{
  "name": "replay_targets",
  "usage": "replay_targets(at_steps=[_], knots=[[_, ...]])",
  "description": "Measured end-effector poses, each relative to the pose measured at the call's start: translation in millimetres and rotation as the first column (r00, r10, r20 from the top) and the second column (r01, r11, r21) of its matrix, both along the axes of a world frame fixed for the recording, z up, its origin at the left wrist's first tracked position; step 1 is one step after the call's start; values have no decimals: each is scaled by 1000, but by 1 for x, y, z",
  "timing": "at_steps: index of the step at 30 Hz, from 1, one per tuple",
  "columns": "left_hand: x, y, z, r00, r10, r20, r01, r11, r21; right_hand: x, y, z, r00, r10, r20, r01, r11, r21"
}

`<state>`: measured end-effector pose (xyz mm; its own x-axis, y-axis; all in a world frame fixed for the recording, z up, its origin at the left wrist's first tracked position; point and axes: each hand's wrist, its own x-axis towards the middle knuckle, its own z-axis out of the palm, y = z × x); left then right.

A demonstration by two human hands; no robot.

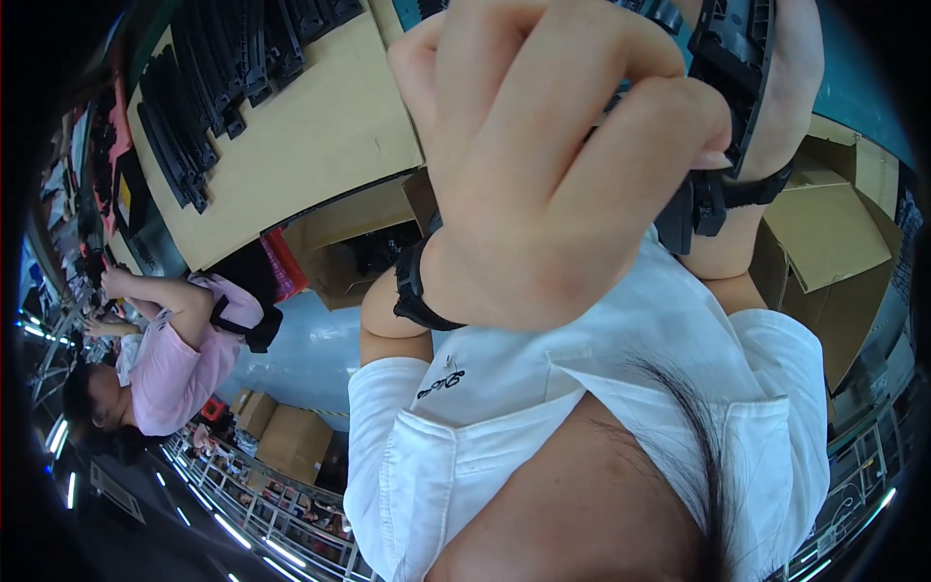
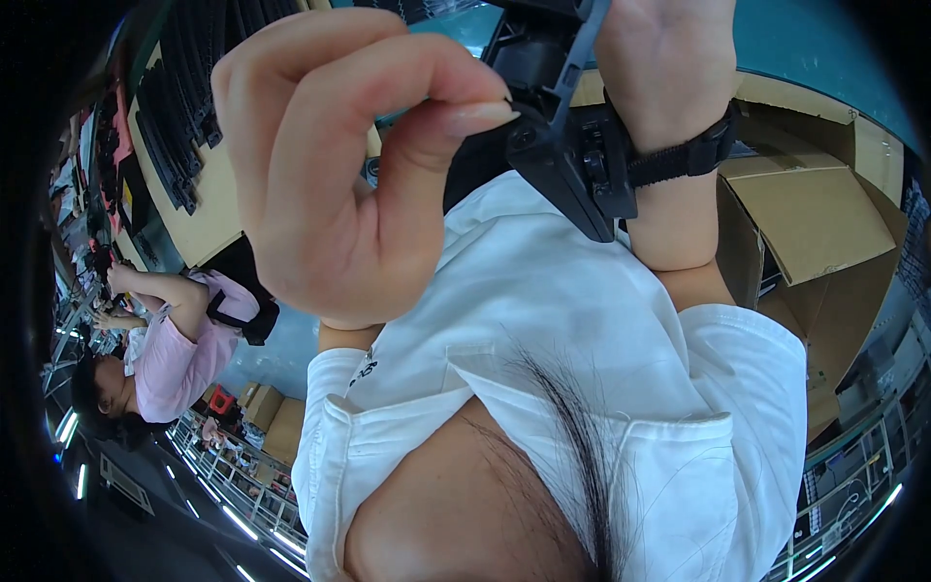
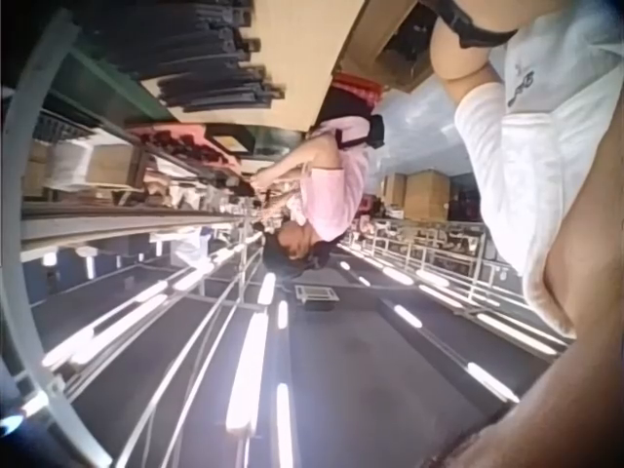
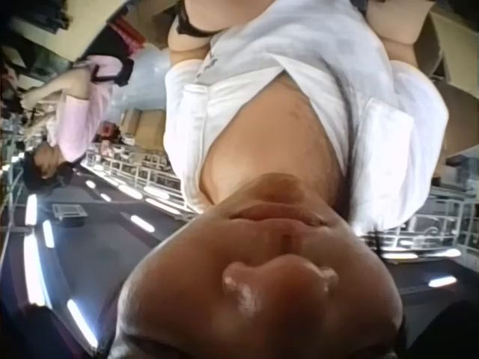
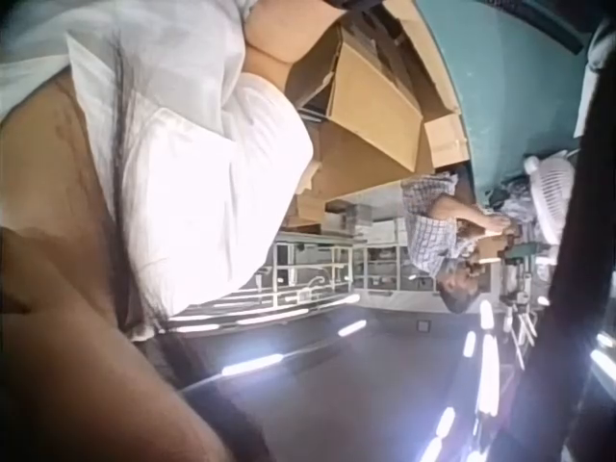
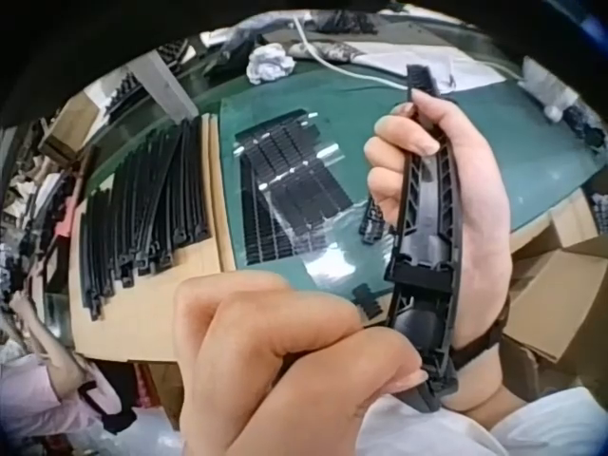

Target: The person assembles toner cartridges by hand, inserting internal components and applying adhesive strips. They pick up a housing, press small components into it, apply a strip, and place the unit into a box.

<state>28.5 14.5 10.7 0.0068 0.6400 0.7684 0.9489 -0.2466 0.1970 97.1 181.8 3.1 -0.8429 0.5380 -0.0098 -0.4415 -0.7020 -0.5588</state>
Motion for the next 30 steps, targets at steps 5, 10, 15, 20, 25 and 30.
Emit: replay_targets(at_steps=[5, 10, 15, 20, 25, 30], knots=[[-1, 1, 3, 1000, -16, -15, 16, 1000, -1, 1, -1, 0, 1000, -13, -11, 13, 1000, -28], [-7, 1, 4, 996, -48, -74, 47, 999, -9, 0, -1, -1, 999, 0, -38, -4, 994, -106], [-9, 0, 4, 983, -44, -180, 48, 999, 16, 2, -1, -1, 998, 8, -58, -16, 989, -146], [17, 7, -5, 997, 70, -25, -67, 991, 116, 5, 2, -5, 994, 59, -89, -74, 982, -176], [21, 1, -12, 995, 86, 40, -90, 988, 128, 7, -2, -1, 995, 53, -82, -67, 982, -176], [45, 1, -18, 441, -177, 880, -55, 973, 224, 5, -3, 2, 996, 39, -78, -55, 976, -208]])
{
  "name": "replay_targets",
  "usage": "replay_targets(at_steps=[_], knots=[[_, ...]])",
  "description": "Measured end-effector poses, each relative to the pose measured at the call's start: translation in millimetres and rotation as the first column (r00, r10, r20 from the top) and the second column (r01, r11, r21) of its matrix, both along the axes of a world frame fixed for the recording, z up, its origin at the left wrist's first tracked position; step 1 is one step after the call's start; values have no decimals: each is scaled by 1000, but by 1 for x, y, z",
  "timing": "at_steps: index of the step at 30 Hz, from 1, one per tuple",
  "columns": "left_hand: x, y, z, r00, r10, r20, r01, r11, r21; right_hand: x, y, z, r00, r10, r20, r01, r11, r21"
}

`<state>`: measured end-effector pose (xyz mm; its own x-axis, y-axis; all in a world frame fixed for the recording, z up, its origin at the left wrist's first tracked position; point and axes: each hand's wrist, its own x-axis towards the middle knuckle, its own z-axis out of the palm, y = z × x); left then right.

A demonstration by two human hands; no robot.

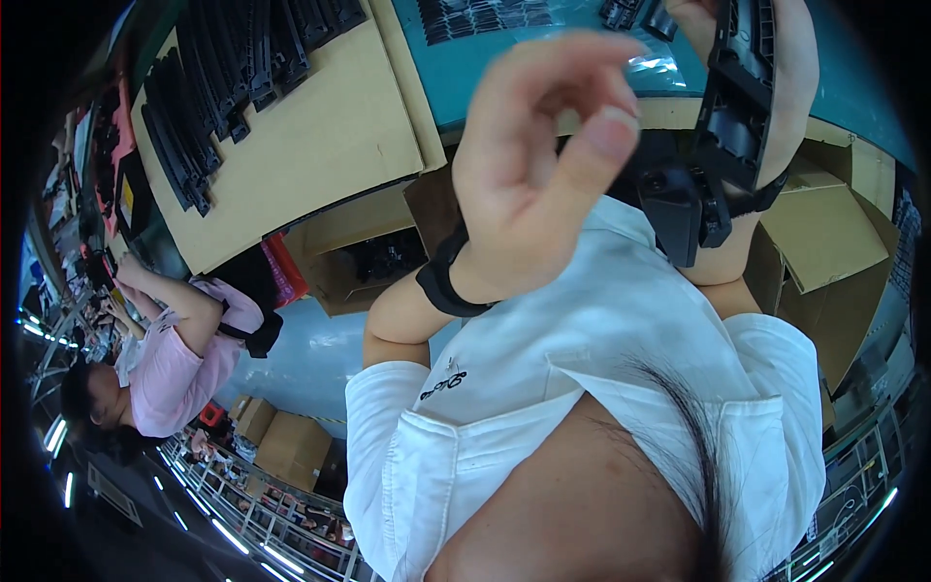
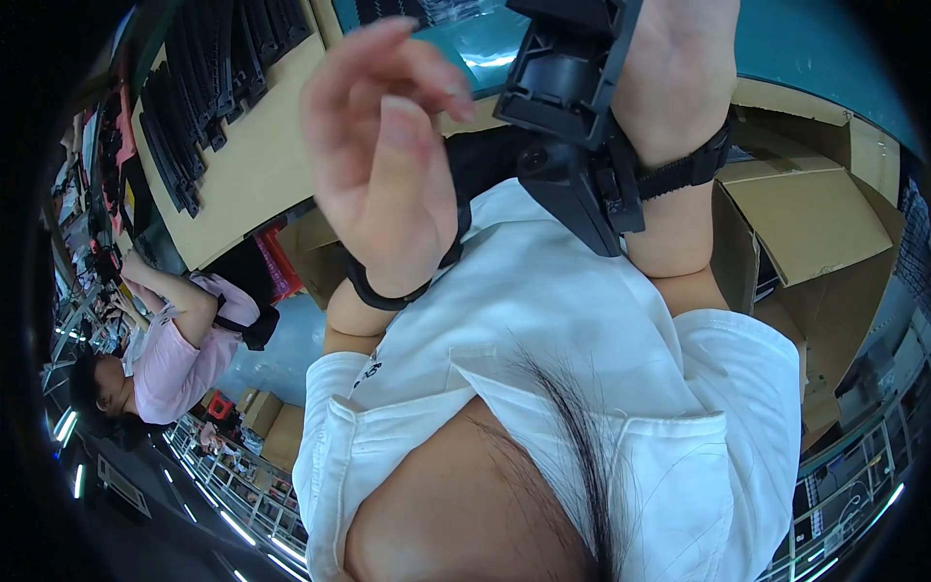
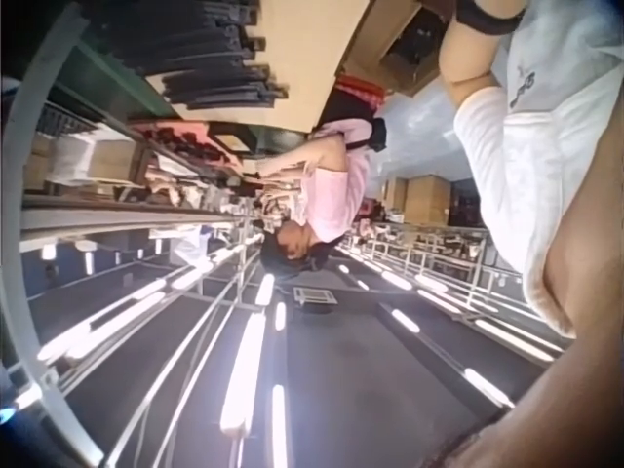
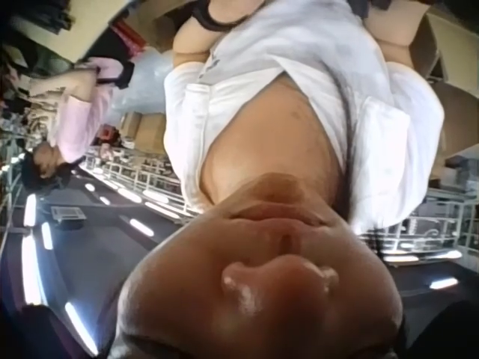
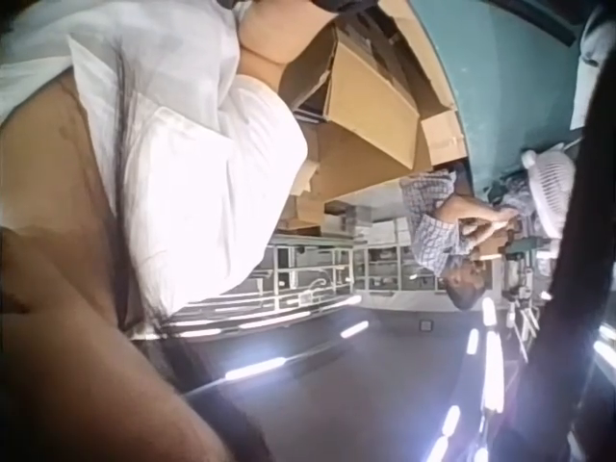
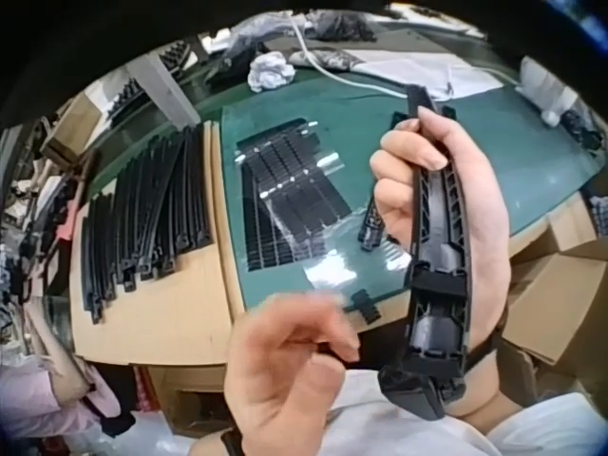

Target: The person assembles toner cartridges by hand, inserting internal components and applying adhesive strips. They pick up a housing, press small components into it, apply a strip, and place the unit into a box.

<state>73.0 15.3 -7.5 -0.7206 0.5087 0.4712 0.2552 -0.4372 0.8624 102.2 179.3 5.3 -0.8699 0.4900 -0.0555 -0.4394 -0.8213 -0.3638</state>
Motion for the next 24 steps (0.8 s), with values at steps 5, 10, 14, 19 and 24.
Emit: replay_targets(at_steps=[5, 10, 14, 19, 24], knots=[[-14, -8, 17, 556, -458, 694, 579, 812, 72, 0, 2, 1, 1000, 2, 29, -4, 999, 53], [-17, -4, 27, 606, -446, 658, 723, 654, -223, -4, -8, 2, 993, -93, 71, 79, 982, 173], [-12, -4, 28, 647, -408, 644, 690, 672, -268, -5, -8, 0, 991, -125, 51, 114, 977, 178], [-2, -9, 17, 772, -355, 528, 569, 757, -323, -14, -12, -6, 999, -33, 15, 32, 999, 37], [1, -9, 11, 834, -358, 420, 519, 767, -377, -14, -11, -10, 999, 37, -15, -37, 999, -1]])
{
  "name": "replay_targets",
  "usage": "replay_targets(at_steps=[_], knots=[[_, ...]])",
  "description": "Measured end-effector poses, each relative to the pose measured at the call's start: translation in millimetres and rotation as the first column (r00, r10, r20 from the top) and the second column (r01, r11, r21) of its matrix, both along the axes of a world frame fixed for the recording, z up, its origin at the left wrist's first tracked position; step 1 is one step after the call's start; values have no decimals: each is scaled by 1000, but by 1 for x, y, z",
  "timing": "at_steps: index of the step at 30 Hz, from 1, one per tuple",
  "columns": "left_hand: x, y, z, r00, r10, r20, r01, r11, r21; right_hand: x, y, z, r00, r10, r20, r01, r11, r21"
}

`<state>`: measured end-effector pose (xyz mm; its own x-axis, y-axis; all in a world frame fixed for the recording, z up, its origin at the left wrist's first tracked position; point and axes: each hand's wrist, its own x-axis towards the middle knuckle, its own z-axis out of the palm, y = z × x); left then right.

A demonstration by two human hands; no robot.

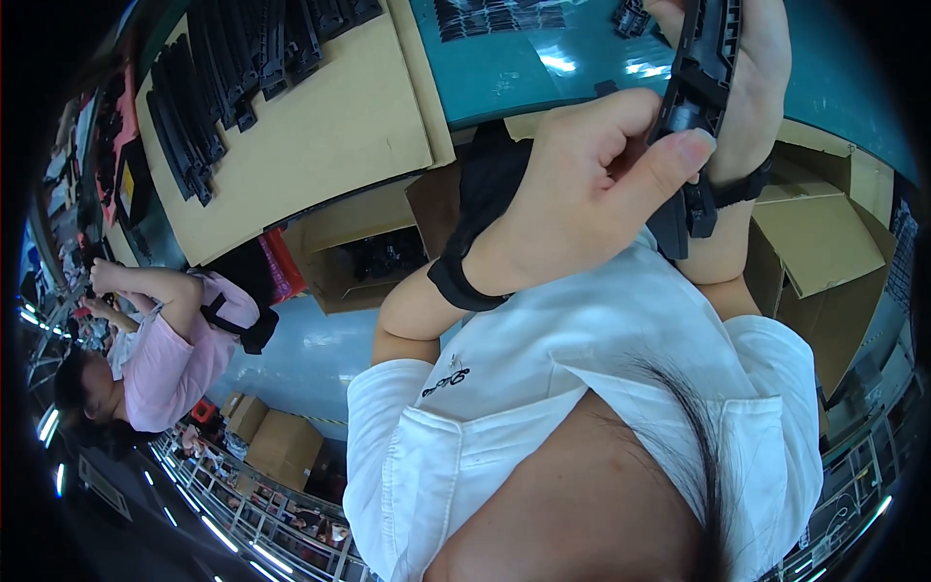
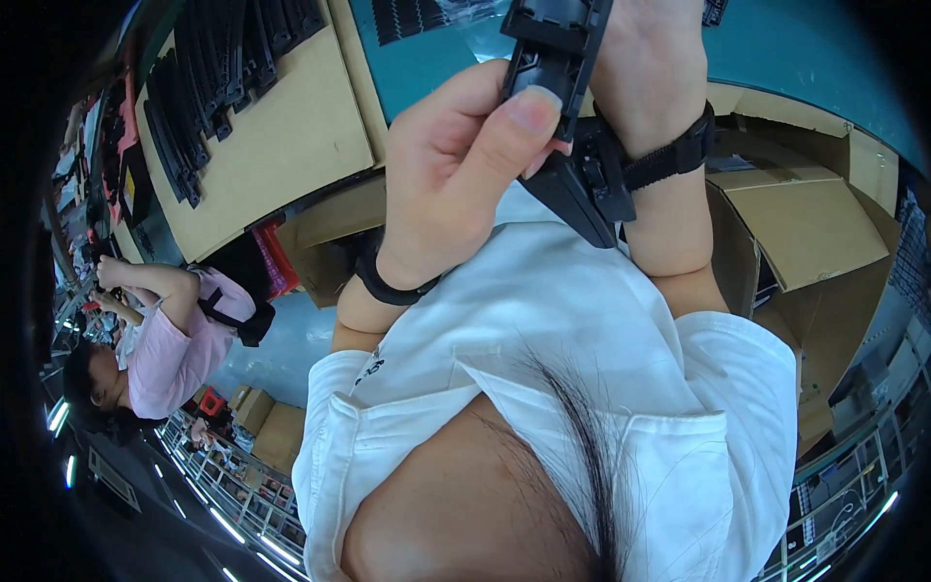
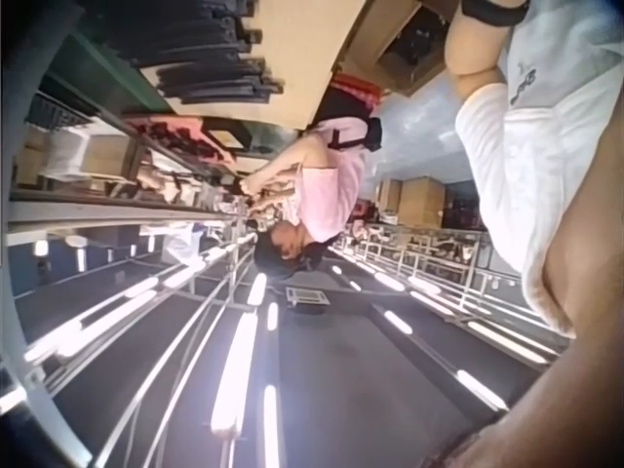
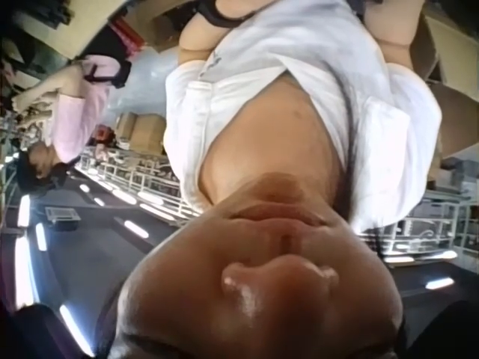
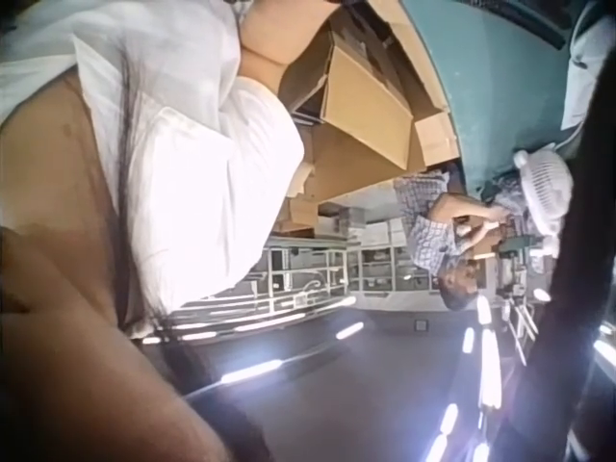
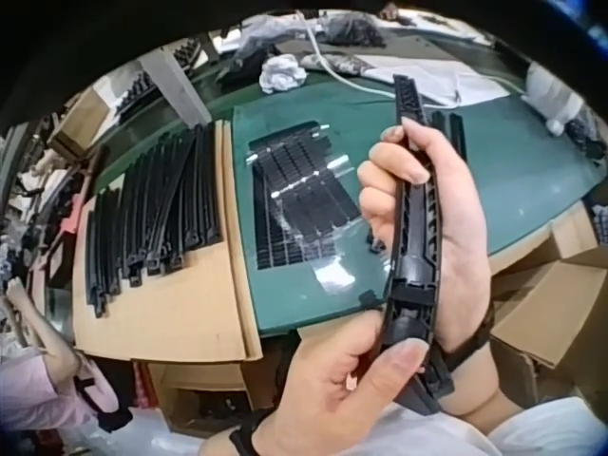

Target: The person assembles toner cartridges by hand, inserting internal components and applying adhesive strips. They pick up a housing, press small components into it, apply a strip, and place the unit into a box.

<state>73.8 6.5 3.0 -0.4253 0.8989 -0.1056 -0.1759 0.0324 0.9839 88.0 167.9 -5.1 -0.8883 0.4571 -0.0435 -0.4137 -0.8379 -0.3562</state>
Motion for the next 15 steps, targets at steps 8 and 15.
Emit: replay_targets(at_steps=[8, 15], knots=[[-4, 2, 0, 979, -7, 203, -12, 996, 94, 33, -22, -41, 945, 319, -68, -303, 937, 173], [2, 14, -3, 989, 123, -83, -119, 992, 47, 7, 20, -14, 986, 92, -141, -87, 995, 42]])
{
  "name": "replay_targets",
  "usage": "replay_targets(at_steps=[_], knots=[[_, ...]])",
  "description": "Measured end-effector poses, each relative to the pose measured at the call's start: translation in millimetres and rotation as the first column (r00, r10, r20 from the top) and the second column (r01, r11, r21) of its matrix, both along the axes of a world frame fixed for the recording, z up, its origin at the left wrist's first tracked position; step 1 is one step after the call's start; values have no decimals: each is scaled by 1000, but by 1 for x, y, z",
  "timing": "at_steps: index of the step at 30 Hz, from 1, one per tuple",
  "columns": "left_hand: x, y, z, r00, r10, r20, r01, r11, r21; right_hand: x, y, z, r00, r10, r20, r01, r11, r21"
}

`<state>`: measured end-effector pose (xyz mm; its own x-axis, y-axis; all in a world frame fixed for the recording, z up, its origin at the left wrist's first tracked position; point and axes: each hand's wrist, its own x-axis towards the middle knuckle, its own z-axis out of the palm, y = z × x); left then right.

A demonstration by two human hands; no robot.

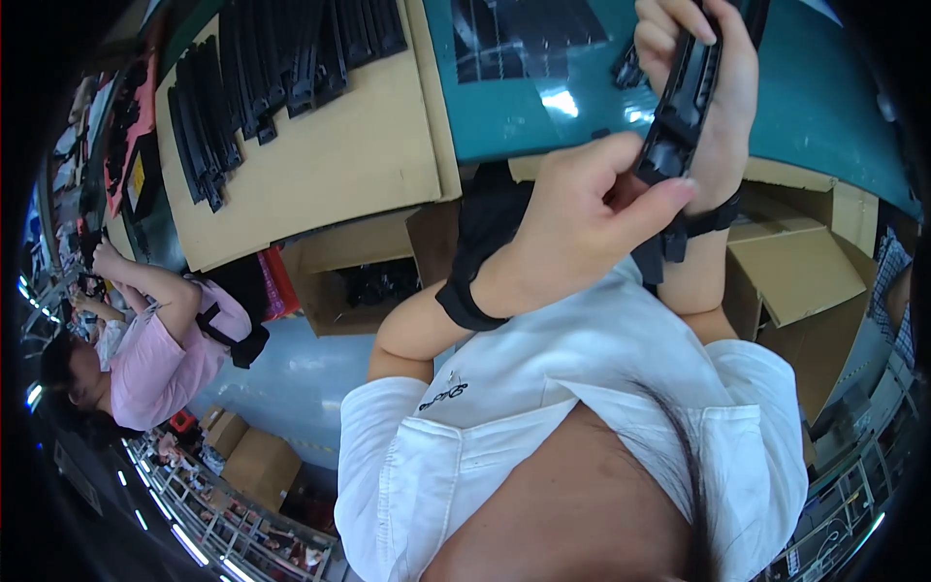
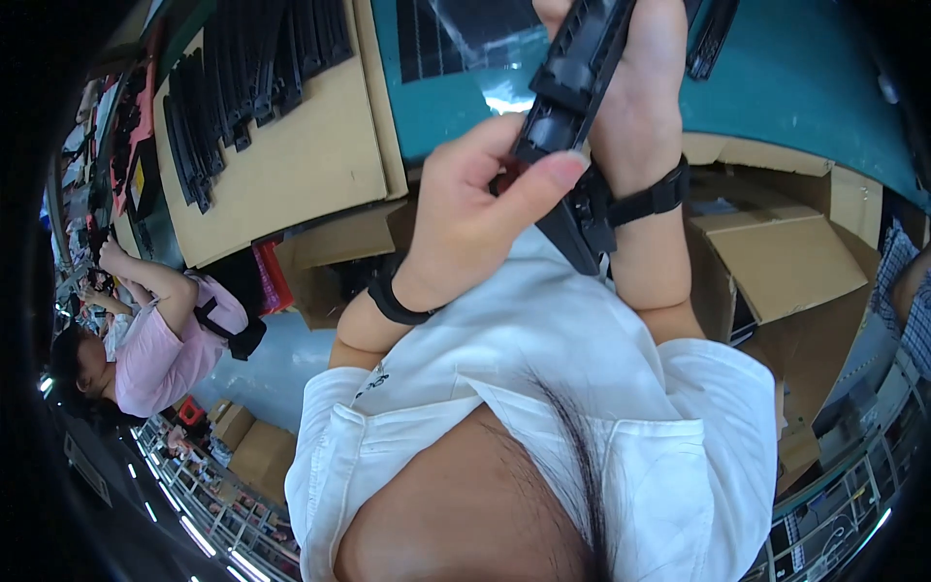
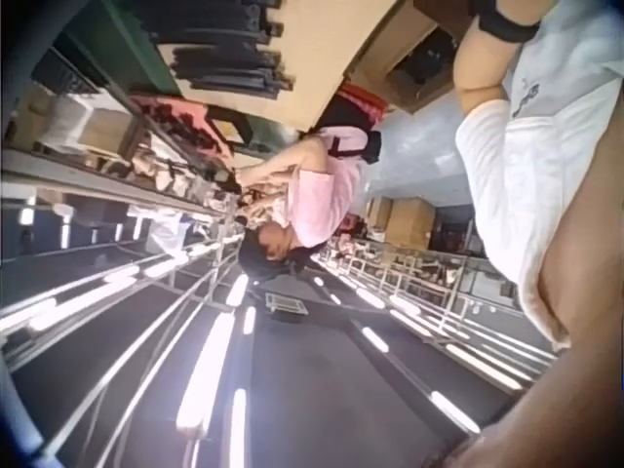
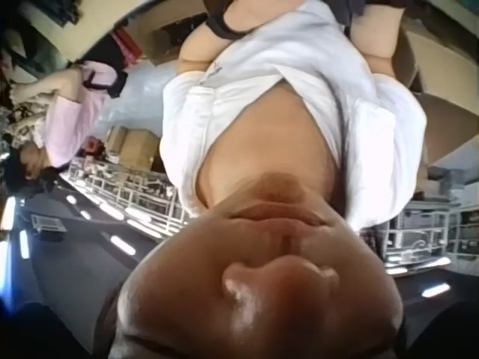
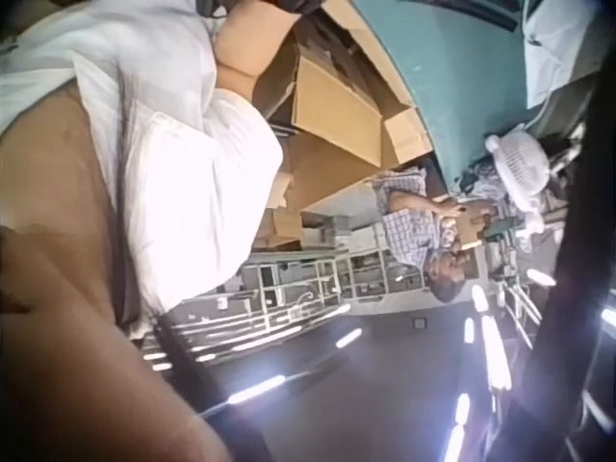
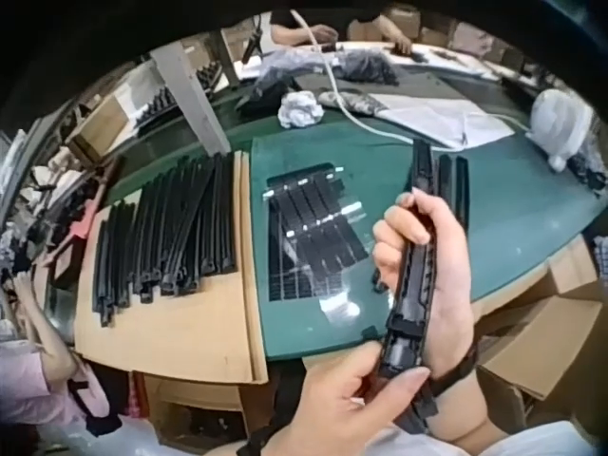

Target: The person assembles toner cartridges by hand, inserting internal components and applying adhesive strips. They pick up a housing, press small components into it, apply a strip, and place the unit into a box.

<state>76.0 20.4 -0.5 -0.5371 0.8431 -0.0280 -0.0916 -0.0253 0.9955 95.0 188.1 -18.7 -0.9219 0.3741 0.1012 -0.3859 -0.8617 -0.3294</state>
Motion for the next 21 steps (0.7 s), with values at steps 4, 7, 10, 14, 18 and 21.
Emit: replay_targets(at_steps=[4, 7, 10, 14, 18, 21], knots=[[-2, -2, -11, 991, 43, 126, -40, 999, -24, -9, 4, -8, 999, -19, 47, 19, 1000, -14], [-6, -7, -8, 951, 2, 311, -7, 1000, 14, -10, -3, 4, 987, -122, 100, 118, 992, 51], [-18, -18, -5, 901, -98, 422, 94, 995, 29, -14, -18, 14, 966, -238, 102, 223, 965, 136], [-29, -28, 3, 821, -224, 525, 219, 973, 74, -22, -33, 12, 979, -177, 98, 156, 969, 192], [-43, -41, 5, 723, -225, 654, 155, 974, 163, -29, -61, 9, 931, -133, 339, -64, 856, 513], [-76, -60, 3, 731, -138, 668, 119, 990, 75, -31, -63, 8, 904, -178, 389, -196, 636, 746]])
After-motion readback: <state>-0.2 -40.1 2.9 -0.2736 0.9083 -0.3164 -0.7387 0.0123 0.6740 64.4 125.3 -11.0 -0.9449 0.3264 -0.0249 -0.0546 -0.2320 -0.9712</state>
